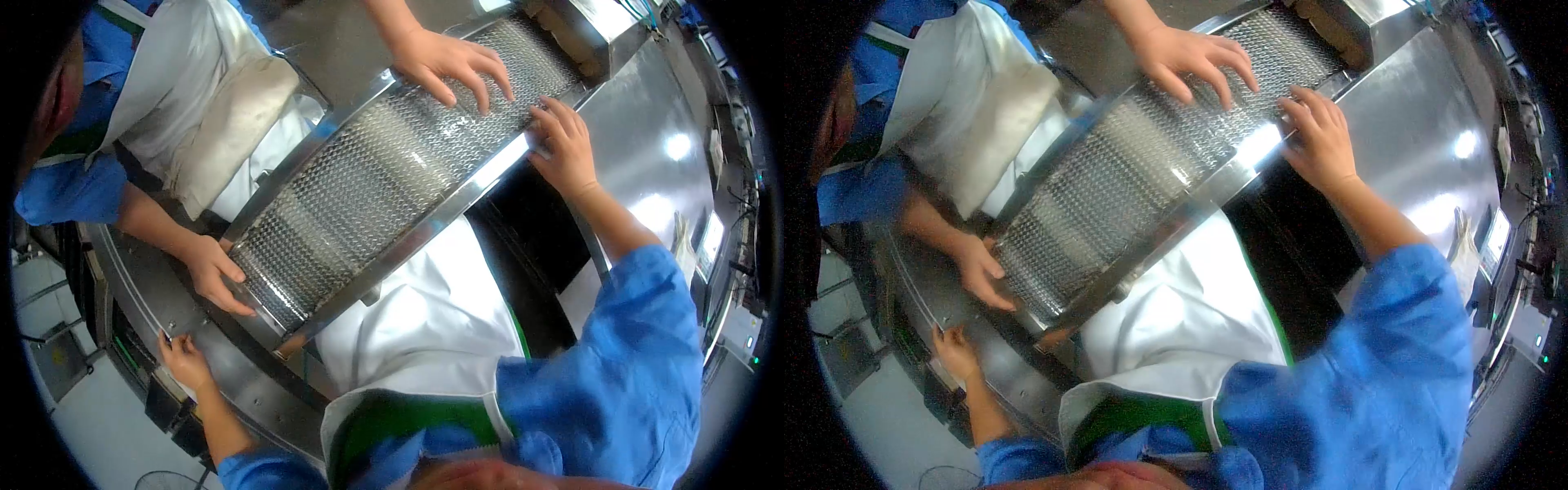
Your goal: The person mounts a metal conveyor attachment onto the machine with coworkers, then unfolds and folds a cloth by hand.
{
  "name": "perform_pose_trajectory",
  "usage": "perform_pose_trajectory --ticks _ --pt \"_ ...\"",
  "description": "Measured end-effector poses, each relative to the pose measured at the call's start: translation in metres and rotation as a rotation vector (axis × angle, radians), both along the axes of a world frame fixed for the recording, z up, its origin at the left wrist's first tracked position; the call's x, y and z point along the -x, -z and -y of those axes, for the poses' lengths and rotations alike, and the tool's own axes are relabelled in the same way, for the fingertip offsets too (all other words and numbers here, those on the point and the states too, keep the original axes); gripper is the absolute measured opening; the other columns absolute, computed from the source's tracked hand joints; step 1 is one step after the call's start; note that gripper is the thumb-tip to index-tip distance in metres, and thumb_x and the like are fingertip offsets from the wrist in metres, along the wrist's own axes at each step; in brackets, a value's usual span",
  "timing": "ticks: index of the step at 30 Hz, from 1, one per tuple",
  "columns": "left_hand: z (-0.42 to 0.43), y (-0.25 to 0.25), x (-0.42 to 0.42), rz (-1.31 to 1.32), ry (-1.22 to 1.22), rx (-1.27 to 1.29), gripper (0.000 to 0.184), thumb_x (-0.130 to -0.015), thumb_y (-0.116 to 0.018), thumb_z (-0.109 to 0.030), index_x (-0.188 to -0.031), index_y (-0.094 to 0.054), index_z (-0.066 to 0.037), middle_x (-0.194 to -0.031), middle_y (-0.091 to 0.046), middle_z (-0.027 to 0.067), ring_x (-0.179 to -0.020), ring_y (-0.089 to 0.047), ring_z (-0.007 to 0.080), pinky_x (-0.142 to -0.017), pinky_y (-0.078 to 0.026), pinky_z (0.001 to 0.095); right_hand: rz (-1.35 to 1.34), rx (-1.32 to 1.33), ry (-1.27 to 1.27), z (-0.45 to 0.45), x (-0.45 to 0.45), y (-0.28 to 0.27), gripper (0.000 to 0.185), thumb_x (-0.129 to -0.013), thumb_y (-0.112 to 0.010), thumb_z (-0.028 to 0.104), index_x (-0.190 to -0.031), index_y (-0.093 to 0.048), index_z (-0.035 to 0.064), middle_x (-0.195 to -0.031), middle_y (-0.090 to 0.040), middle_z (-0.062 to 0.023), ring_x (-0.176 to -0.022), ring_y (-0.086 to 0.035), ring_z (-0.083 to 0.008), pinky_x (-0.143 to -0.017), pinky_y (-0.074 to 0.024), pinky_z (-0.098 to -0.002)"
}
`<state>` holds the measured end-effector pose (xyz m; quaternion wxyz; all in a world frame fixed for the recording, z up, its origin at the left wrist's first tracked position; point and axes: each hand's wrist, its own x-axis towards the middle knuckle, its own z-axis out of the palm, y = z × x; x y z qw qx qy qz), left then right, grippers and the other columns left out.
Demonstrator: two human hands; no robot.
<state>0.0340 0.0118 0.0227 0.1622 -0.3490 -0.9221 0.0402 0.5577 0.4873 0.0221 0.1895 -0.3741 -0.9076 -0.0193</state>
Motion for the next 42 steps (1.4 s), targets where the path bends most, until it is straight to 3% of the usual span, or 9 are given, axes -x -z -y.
perform_pose_trajectory --ticks 4,5,6,8,12,13,31,38,42 --pt "0.001 0.001 0.0 -0.073 0.073 0.025 0.006 -0.076 -0.067 -0.005 -0.079 -0.062 -0.004 -0.133 -0.051 0.0166 -0.108 -0.057 0.0358 -0.086 -0.048 0.0386 -0.01 -0.14 -0.049 0.018 0.004 -0.01 0.055 -0.068 -0.076 0.019 -0.119 -0.056 0.0145 -0.127 -0.053 -0.0081 -0.117 -0.05 -0.0301 -0.098 -0.0388 -0.0457" --pt "-0.001 -0.001 0.0 -0.09 0.084 0.048 0.007 -0.076 -0.068 -0.006 -0.08 -0.062 -0.004 -0.132 -0.052 0.0156 -0.107 -0.057 0.0353 -0.084 -0.049 0.0388 -0.048 -0.117 -0.013 0.031 0.005 -0.008 0.054 -0.069 -0.077 0.02 -0.118 -0.056 0.013 -0.121 -0.054 -0.0101 -0.112 -0.052 -0.0297 -0.095 -0.04 -0.0448" --pt "-0.002 -0.002 -0.002 -0.084 0.088 0.052 0.007 -0.076 -0.068 -0.006 -0.08 -0.062 -0.004 -0.132 -0.052 0.0156 -0.107 -0.057 0.0353 -0.084 -0.049 0.0388 -0.063 -0.061 -0.007 0.047 0.005 -0.005 0.056 -0.069 -0.077 0.013 -0.12 -0.054 0.0099 -0.118 -0.056 -0.0117 -0.109 -0.052 -0.0323 -0.091 -0.0411 -0.0437" --pt "-0.006 -0.003 -0.005 -0.034 0.0 0.048 0.008 -0.076 -0.068 -0.006 -0.08 -0.062 -0.005 -0.132 -0.052 0.015 -0.106 -0.058 0.035 -0.082 -0.05 0.039 -0.079 0.026 -0.001 0.078 0.014 -0.001 0.053 -0.069 -0.076 0.011 -0.118 -0.056 0.0076 -0.095 -0.062 -0.0088 -0.091 -0.058 -0.0288 -0.081 -0.0434 -0.0397" --pt "-0.008 -0.005 -0.006 -0.082 0.032 0.077 0.009 -0.077 -0.069 -0.007 -0.08 -0.061 -0.004 -0.131 -0.053 0.0153 -0.106 -0.058 0.0348 -0.082 -0.049 0.039 -0.05 0.212 0.096 0.107 0.026 0.02 0.062 -0.07 -0.076 0.012 -0.127 -0.053 0.0081 -0.084 -0.063 -0.0035 -0.078 -0.061 -0.0216 -0.075 -0.0447 -0.0349" --pt "-0.007 -0.004 -0.005 -0.081 0.037 0.08 0.009 -0.077 -0.069 -0.007 -0.08 -0.061 -0.004 -0.131 -0.053 0.0153 -0.106 -0.058 0.0348 -0.082 -0.049 0.039 -0.086 0.247 0.141 0.108 0.028 0.028 0.06 -0.075 -0.072 0.018 -0.13 -0.05 0.013 -0.082 -0.06 -0.008 -0.079 -0.059 -0.0254 -0.075 -0.0441 -0.0368" --pt "-0.001 -0.004 0.0 -0.092 0.07 0.106 0.007 -0.078 -0.068 -0.007 -0.08 -0.063 -0.003 -0.131 -0.052 0.0164 -0.111 -0.056 0.034 -0.087 -0.048 0.0375 0.005 0.41 0.509 0.09 0.039 0.032 0.076 -0.077 -0.068 0.018 -0.143 -0.032 0.0268 -0.09 -0.063 -0.0077 -0.078 -0.064 -0.0273 -0.066 -0.0525 -0.04" --pt "-0.001 -0.006 0.0 -0.044 0.013 0.102 0.006 -0.078 -0.067 -0.007 -0.083 -0.064 -0.004 -0.132 -0.052 0.0147 -0.11 -0.056 0.0336 -0.086 -0.048 0.0387 -0.022 0.48 0.582 0.078 0.037 0.026 0.078 -0.079 -0.066 0.019 -0.146 -0.025 0.027 -0.091 -0.065 -0.0075 -0.08 -0.065 -0.0264 -0.068 -0.0523 -0.0397" --pt "0.0 -0.004 -0.001 -0.022 -0.022 0.083 0.007 -0.078 -0.067 -0.007 -0.084 -0.065 -0.004 -0.133 -0.051 0.0138 -0.11 -0.056 0.0339 -0.086 -0.048 0.0392 -0.01 0.587 0.682 0.072 0.038 0.023 0.079 -0.081 -0.065 0.022 -0.147 -0.022 0.0197 -0.085 -0.065 -0.0089 -0.078 -0.065 -0.0282 -0.068 -0.0515 -0.0394"
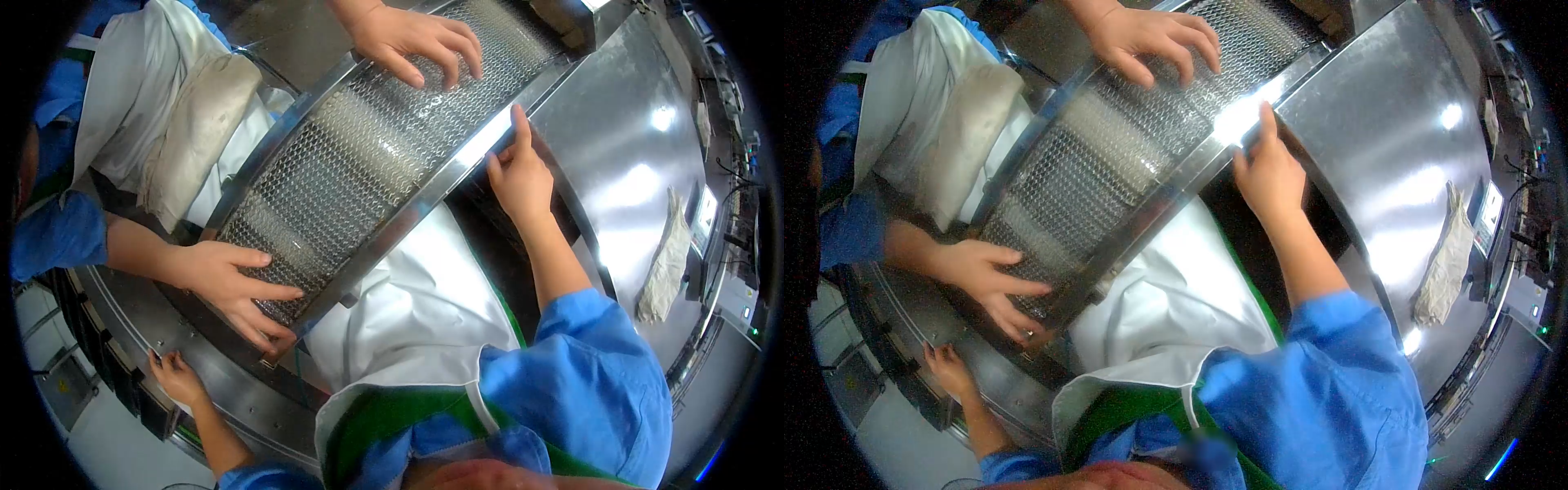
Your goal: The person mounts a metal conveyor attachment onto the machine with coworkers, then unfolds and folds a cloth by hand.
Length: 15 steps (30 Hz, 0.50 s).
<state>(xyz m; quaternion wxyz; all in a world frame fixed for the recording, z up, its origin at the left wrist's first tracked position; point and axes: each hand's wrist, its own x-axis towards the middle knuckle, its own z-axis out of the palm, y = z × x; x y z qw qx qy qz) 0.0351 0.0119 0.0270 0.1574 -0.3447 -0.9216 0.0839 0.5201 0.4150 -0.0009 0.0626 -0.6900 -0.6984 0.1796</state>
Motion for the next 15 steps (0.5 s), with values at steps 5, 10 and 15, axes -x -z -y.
perform_pose_trajectory --ticks 5,10,15 --pt "0.005 0.003 0.006 -0.02 0.044 -0.001 0.007 -0.079 -0.067 -0.008 -0.084 -0.065 -0.004 -0.134 -0.05 0.014 -0.111 -0.056 0.034 -0.088 -0.047 0.0387 -0.034 -0.007 0.027 -0.006 -0.003 -0.003 0.081 -0.081 -0.065 0.026 -0.147 -0.019 0.0128 -0.081 -0.065 -0.0113 -0.076 -0.065 -0.0309 -0.07 -0.0511 -0.0412" --pt "0.001 0.001 0.003 -0.031 0.068 0.004 0.007 -0.079 -0.067 -0.008 -0.084 -0.065 -0.005 -0.135 -0.05 0.0144 -0.111 -0.056 0.0342 -0.088 -0.047 0.0382 -0.029 0.009 0.051 -0.005 -0.003 -0.004 0.083 -0.081 -0.062 0.027 -0.147 -0.014 0.0121 -0.082 -0.066 -0.0143 -0.079 -0.065 -0.0347 -0.072 -0.051 -0.0431" --pt "0.003 0.004 0.005 -0.029 0.061 -0.02 0.006 -0.078 -0.067 -0.006 -0.083 -0.064 -0.006 -0.134 -0.051 0.0135 -0.107 -0.058 0.0339 -0.085 -0.048 0.0378 -0.012 0.031 0.082 0.003 -0.007 -0.013 0.085 -0.082 -0.062 0.028 -0.147 -0.01 0.0106 -0.084 -0.067 -0.0165 -0.08 -0.066 -0.0366 -0.072 -0.0514 -0.0441"
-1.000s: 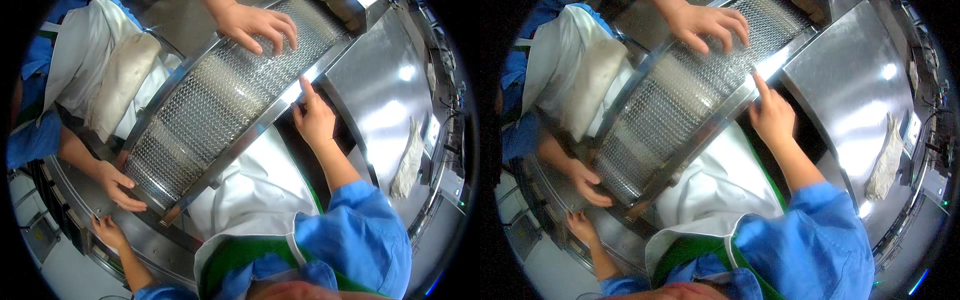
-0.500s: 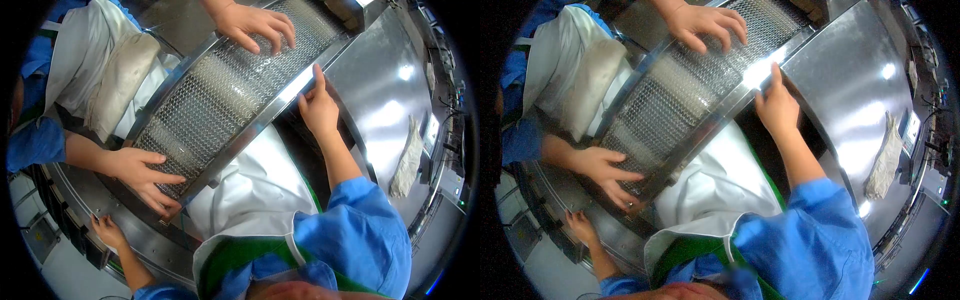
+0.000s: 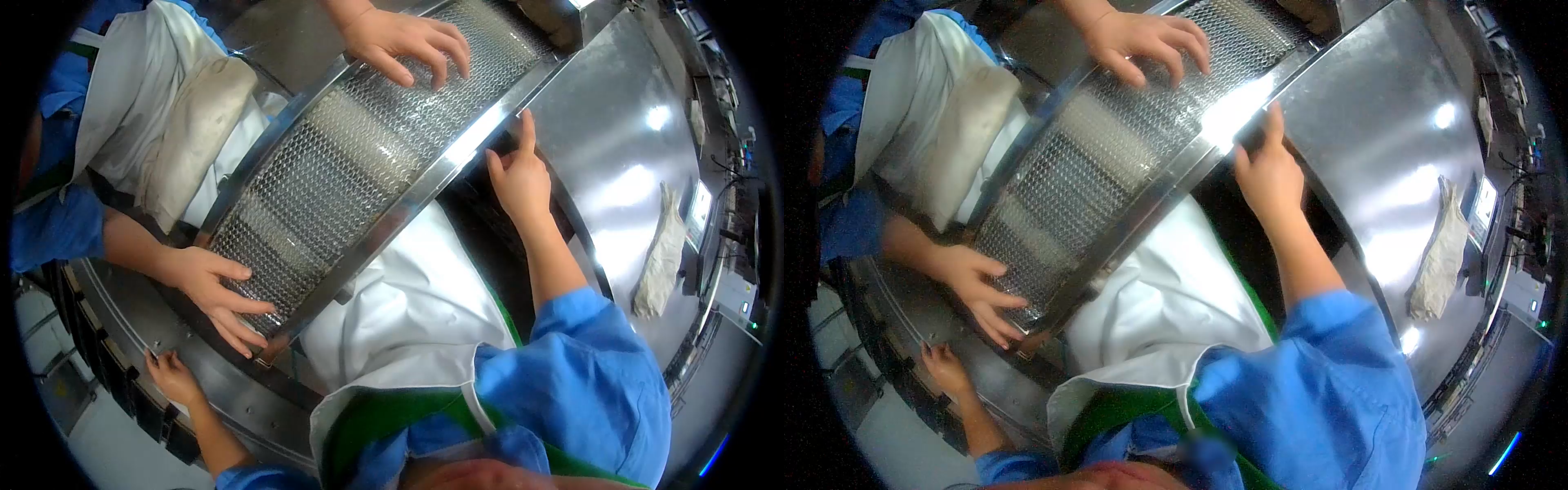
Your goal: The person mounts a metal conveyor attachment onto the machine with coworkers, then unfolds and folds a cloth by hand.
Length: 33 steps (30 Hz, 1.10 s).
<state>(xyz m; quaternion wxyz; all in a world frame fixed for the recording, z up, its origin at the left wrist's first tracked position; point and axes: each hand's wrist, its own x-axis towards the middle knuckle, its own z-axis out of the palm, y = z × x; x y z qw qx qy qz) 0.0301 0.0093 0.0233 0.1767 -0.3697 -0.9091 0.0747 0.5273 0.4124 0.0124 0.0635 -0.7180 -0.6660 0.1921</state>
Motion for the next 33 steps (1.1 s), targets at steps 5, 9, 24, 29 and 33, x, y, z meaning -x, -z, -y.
perform_pose_trajectory --ticks 5,9,24,29,33 --pt "0.001 0.001 0.0 -0.011 0.001 -0.001 0.006 -0.078 -0.067 -0.006 -0.082 -0.063 -0.005 -0.134 -0.051 0.0136 -0.107 -0.058 0.0341 -0.085 -0.048 0.0377 0.022 -0.036 0.047 0.014 -0.005 0.006 0.086 -0.083 -0.065 0.022 -0.147 -0.011 0.0068 -0.076 -0.068 -0.0143 -0.07 -0.067 -0.032 -0.067 -0.0523 -0.0387" --pt "-0.005 -0.003 -0.006 0.01 -0.082 0.032 0.006 -0.078 -0.067 -0.006 -0.082 -0.064 -0.005 -0.133 -0.052 0.0139 -0.107 -0.058 0.0336 -0.085 -0.049 0.0375 -0.102 -0.006 0.013 0.019 -0.002 -0.002 0.084 -0.083 -0.064 0.02 -0.147 -0.013 0.0066 -0.08 -0.068 -0.0155 -0.074 -0.066 -0.0332 -0.069 -0.0517 -0.0402" --pt "0.006 0.005 0.006 -0.011 0.012 0.004 0.007 -0.077 -0.068 -0.006 -0.081 -0.063 -0.004 -0.132 -0.052 0.0159 -0.108 -0.058 0.0343 -0.086 -0.048 0.0385 -0.121 0.072 -0.027 -0.023 0.001 0.001 0.08 -0.079 -0.06 0.012 -0.147 -0.019 0.0115 -0.096 -0.065 -0.0258 -0.091 -0.063 -0.0421 -0.083 -0.0497 -0.0437" --pt "0.002 0.004 0.003 0.006 -0.053 0.01 0.007 -0.078 -0.068 -0.007 -0.082 -0.062 -0.004 -0.133 -0.052 0.0151 -0.108 -0.057 0.0342 -0.086 -0.048 0.0389 -0.15 0.049 0.025 -0.022 -0.004 -0.001 0.08 -0.081 -0.06 0.016 -0.147 -0.016 0.0082 -0.096 -0.065 -0.0272 -0.091 -0.063 -0.0426 -0.083 -0.0493 -0.0434" --pt "0.002 0.004 0.001 0.033 -0.076 -0.011 0.007 -0.078 -0.067 -0.006 -0.083 -0.063 -0.004 -0.133 -0.052 0.0146 -0.108 -0.057 0.0339 -0.085 -0.048 0.0389 -0.082 0.051 0.026 -0.009 -0.003 -0.009 0.082 -0.082 -0.061 0.018 -0.146 -0.012 0.0012 -0.088 -0.066 -0.0255 -0.084 -0.065 -0.041 -0.078 -0.0509 -0.0433"
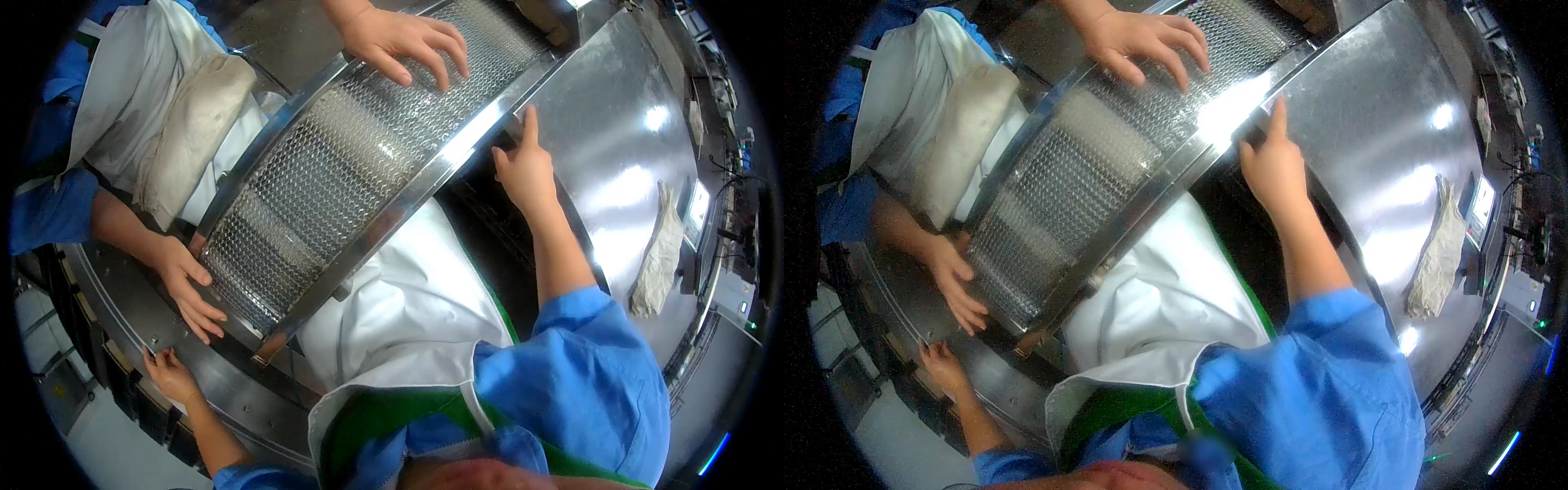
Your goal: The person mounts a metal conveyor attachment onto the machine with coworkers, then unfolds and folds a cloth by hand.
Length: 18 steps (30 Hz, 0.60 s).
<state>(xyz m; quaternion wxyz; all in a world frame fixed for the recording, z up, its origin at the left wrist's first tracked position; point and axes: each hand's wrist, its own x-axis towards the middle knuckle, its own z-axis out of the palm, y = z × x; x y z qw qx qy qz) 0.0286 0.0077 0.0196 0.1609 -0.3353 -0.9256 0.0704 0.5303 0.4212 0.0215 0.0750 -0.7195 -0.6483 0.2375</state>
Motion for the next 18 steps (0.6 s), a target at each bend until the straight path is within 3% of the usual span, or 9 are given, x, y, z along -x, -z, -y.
perform_pose_trajectory --ticks 4,6,8,10,13,18 --pt "-0.001 -0.002 -0.001 0.008 0.028 -0.004 0.007 -0.078 -0.067 -0.007 -0.083 -0.063 -0.004 -0.133 -0.052 0.0146 -0.108 -0.058 0.034 -0.085 -0.048 0.0386 0.07 -0.021 -0.027 0.014 -0.002 0.002 0.086 -0.084 -0.063 0.014 -0.147 -0.006 0.0009 -0.076 -0.067 -0.018 -0.069 -0.067 -0.0307 -0.071 -0.053 -0.0367" --pt "-0.003 -0.004 -0.002 -0.057 0.082 0.042 0.007 -0.078 -0.068 -0.008 -0.081 -0.063 -0.004 -0.133 -0.052 0.0142 -0.107 -0.058 0.0341 -0.085 -0.048 0.0381 0.067 0.03 -0.051 0.019 -0.001 0.001 0.087 -0.084 -0.063 0.014 -0.146 -0.004 -0.0015 -0.077 -0.067 -0.0182 -0.072 -0.067 -0.0326 -0.072 -0.0525 -0.0364" --pt "-0.003 -0.003 -0.001 -0.032 0.048 0.036 0.007 -0.078 -0.068 -0.008 -0.081 -0.063 -0.004 -0.133 -0.052 0.0141 -0.106 -0.058 0.0341 -0.085 -0.048 0.038 0.018 0.04 -0.041 0.022 0.003 -0.005 0.083 -0.085 -0.062 0.013 -0.148 -0.008 0.0027 -0.079 -0.067 -0.0197 -0.074 -0.067 -0.0317 -0.073 -0.0523 -0.0363" --pt "-0.002 -0.003 -0.002 -0.009 0.013 0.03 0.007 -0.078 -0.068 -0.008 -0.08 -0.063 -0.005 -0.132 -0.052 0.014 -0.106 -0.059 0.0342 -0.085 -0.048 0.0379 -0.129 0.045 -0.137 0.023 0.004 -0.005 0.078 -0.083 -0.058 0.011 -0.147 -0.014 0.0073 -0.078 -0.066 -0.0224 -0.076 -0.066 -0.0381 -0.073 -0.0509 -0.0425" --pt "0.0 -0.001 0.0 -0.033 0.048 0.018 0.007 -0.078 -0.068 -0.008 -0.08 -0.063 -0.004 -0.133 -0.052 0.0138 -0.105 -0.059 0.0341 -0.085 -0.048 0.038 -0.132 0.014 -0.127 0.015 0.004 0.002 0.075 -0.082 -0.056 0.007 -0.147 -0.02 0.0146 -0.083 -0.065 -0.0247 -0.08 -0.065 -0.0395 -0.075 -0.05 -0.0434" --pt "0.003 0.0 0.001 -0.034 0.078 0.019 0.006 -0.079 -0.067 -0.007 -0.083 -0.064 -0.005 -0.135 -0.05 0.0135 -0.104 -0.059 0.0338 -0.084 -0.048 0.038 -0.095 0.038 -0.172 0.006 0.011 0.002 0.074 -0.081 -0.053 0.004 -0.147 -0.023 0.0186 -0.085 -0.064 -0.0283 -0.082 -0.064 -0.0418 -0.075 -0.05 -0.0455"
